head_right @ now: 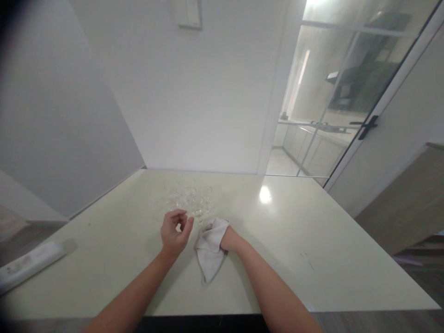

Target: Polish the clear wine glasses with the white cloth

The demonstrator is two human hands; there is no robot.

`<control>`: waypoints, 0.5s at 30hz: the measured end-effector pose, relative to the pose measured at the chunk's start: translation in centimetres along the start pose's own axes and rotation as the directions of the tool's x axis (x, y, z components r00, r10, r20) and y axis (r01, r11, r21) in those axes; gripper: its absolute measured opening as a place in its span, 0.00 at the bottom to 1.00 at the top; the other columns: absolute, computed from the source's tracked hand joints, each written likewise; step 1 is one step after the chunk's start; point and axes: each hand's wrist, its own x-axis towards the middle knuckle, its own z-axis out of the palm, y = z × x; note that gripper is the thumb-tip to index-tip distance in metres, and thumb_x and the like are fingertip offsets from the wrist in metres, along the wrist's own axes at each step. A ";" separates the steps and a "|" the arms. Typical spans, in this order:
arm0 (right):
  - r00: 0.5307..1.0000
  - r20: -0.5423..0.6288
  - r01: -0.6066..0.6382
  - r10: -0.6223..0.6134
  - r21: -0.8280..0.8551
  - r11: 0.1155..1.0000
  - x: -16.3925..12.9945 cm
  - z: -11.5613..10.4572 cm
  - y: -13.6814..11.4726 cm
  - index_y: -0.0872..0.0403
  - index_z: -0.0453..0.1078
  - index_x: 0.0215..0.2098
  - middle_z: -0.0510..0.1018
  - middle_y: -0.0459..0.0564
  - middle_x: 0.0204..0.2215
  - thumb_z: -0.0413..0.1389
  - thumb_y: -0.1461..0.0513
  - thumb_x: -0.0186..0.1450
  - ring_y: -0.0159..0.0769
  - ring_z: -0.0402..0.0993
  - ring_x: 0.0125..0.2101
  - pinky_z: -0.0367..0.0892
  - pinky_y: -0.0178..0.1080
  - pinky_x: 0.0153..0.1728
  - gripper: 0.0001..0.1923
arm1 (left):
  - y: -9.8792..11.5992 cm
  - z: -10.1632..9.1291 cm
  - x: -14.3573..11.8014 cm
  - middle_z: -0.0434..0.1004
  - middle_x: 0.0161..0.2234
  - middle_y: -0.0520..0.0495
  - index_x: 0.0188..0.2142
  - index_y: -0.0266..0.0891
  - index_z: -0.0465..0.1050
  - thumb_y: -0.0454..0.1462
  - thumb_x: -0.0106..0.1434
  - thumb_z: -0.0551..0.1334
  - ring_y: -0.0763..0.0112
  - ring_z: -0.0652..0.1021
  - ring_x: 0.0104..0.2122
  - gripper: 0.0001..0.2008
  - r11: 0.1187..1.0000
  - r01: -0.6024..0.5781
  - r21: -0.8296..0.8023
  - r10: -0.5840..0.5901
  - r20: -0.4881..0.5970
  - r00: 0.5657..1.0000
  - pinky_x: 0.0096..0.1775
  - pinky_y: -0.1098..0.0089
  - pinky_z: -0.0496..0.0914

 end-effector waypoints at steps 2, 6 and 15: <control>1.000 0.002 -0.016 0.016 0.037 0.999 -0.1 0.1 0.0 0.55 0.78 0.31 0.81 0.48 0.30 0.54 0.53 0.65 0.35 0.73 0.33 0.69 0.38 0.45 0.16 | 0.0 0.1 0.6 0.59 0.23 0.60 0.47 0.41 0.64 0.41 0.62 0.64 0.78 0.64 0.20 0.16 0.992 0.124 -0.010 -0.124 -0.029 0.992 0.23 0.78 0.61; 0.999 0.003 -0.050 0.050 0.109 0.993 -0.3 -0.5 0.5 0.56 0.78 0.33 0.81 0.49 0.32 0.57 0.52 0.63 0.35 0.73 0.34 0.70 0.39 0.44 0.16 | -0.4 0.3 1.2 0.56 0.23 0.62 0.49 0.41 0.62 0.45 0.58 0.68 0.78 0.61 0.19 0.24 0.970 0.228 0.083 -0.231 0.025 0.973 0.24 0.77 0.59; 0.928 -0.190 -0.178 0.321 0.531 0.828 -0.2 -3.0 0.7 0.58 0.78 0.32 0.82 0.50 0.31 0.68 0.50 0.49 0.35 0.75 0.31 0.70 0.41 0.40 0.21 | -1.3 1.1 0.9 0.56 0.18 0.64 0.45 0.41 0.64 0.55 0.53 0.67 0.73 0.65 0.18 0.28 0.887 0.386 0.252 -0.428 0.139 0.893 0.25 0.73 0.58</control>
